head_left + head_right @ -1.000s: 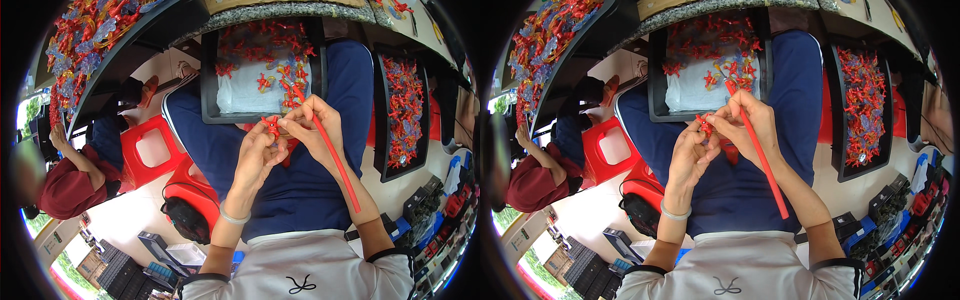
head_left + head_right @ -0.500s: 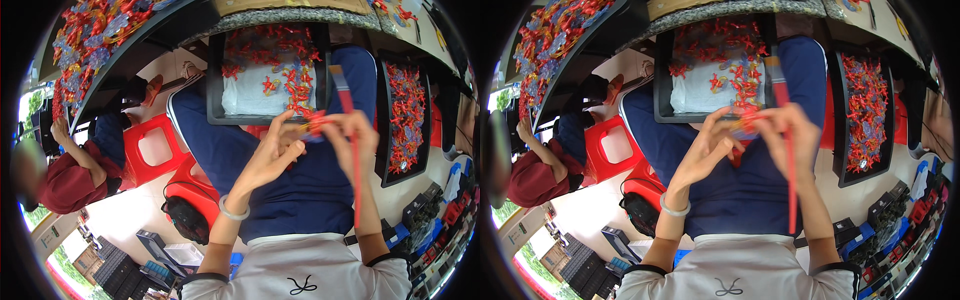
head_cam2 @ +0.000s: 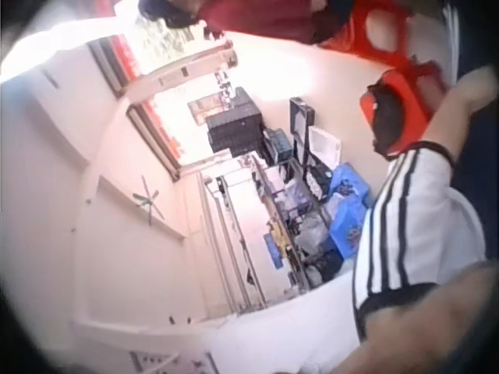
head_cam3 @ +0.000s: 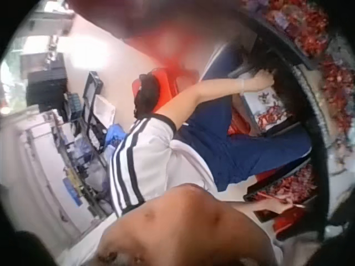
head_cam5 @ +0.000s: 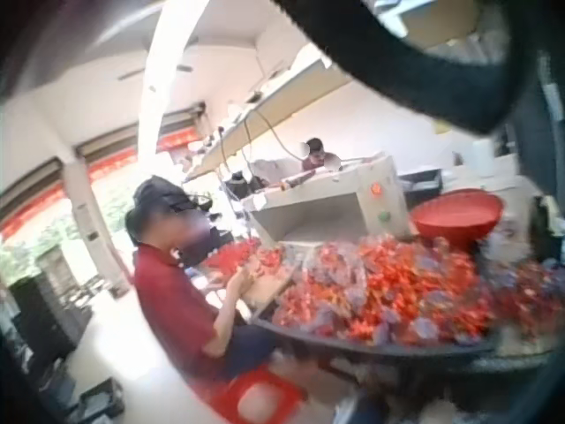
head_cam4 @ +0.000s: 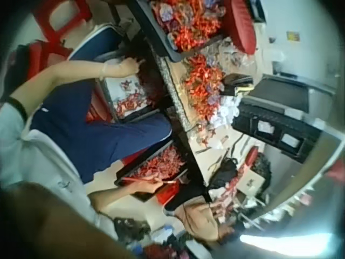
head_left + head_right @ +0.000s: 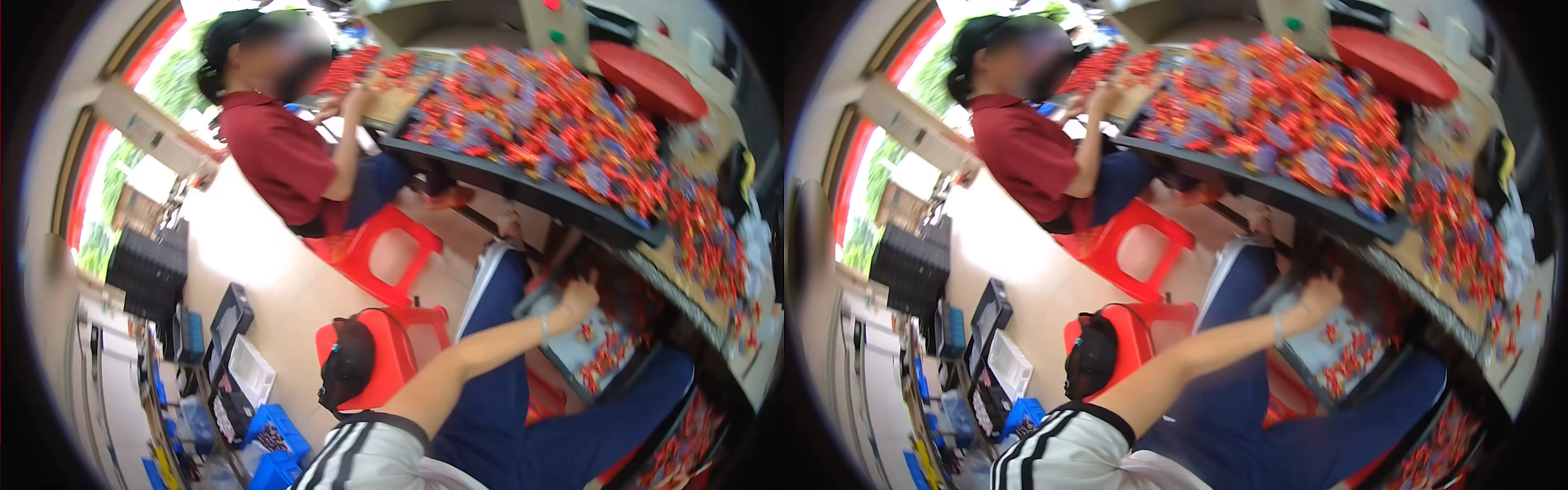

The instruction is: Painting yellow accents onto small red plastic figurines using a fine-tip brush.

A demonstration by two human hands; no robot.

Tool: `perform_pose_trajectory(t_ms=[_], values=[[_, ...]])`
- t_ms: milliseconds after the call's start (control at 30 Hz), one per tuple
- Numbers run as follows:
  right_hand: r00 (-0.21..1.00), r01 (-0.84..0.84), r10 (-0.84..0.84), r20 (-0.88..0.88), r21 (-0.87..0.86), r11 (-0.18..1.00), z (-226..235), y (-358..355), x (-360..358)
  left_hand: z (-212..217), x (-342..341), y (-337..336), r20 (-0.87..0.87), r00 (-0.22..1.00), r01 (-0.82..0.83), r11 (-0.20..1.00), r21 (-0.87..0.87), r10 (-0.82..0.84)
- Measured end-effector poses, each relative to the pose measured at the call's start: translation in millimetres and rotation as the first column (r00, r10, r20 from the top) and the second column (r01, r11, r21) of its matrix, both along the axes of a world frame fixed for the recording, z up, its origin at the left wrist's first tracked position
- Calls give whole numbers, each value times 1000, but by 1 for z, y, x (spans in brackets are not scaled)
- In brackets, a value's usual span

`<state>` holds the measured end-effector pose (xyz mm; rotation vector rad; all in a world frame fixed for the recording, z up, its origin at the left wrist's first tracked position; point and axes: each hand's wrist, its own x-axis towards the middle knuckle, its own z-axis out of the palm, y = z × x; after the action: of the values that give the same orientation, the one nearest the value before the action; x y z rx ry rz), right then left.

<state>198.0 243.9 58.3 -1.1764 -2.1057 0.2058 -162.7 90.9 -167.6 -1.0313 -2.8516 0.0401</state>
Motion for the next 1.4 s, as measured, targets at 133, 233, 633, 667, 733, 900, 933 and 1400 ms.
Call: perform_pose_trajectory(t_ms=[133,233,633,667,733,900,933,1400], values=[[992,-123,120,31,165,979,-1,8,-21,-1,-2,-5,112,993,26,1000,-16,-24],[962,-229,249,-111,171,958,-13,19,-33,-2,-5,-17,-32,997,64,998,12,-64],[806,-552,511,-297,-69,831,7,-63,-102,101,27,-46,14,1000,13,798,603,-27],[766,-620,563,-311,-124,775,1,-76,-109,113,38,-46,229,973,-147,652,744,-42],[729,-685,608,-316,-307,661,-3,-98,-120,144,63,-55,421,886,-324,390,862,-193],[607,-794,655,-450,-301,528,-4,-141,-144,170,133,-77,527,782,-510,145,848,-334],[591,-805,669,-451,-284,520,-4,-142,-145,167,143,-78,553,740,-555,117,824,-382],[523,-842,624,-581,-467,271,-31,-133,-125,158,199,-115,601,552,-629,184,755,-578]])
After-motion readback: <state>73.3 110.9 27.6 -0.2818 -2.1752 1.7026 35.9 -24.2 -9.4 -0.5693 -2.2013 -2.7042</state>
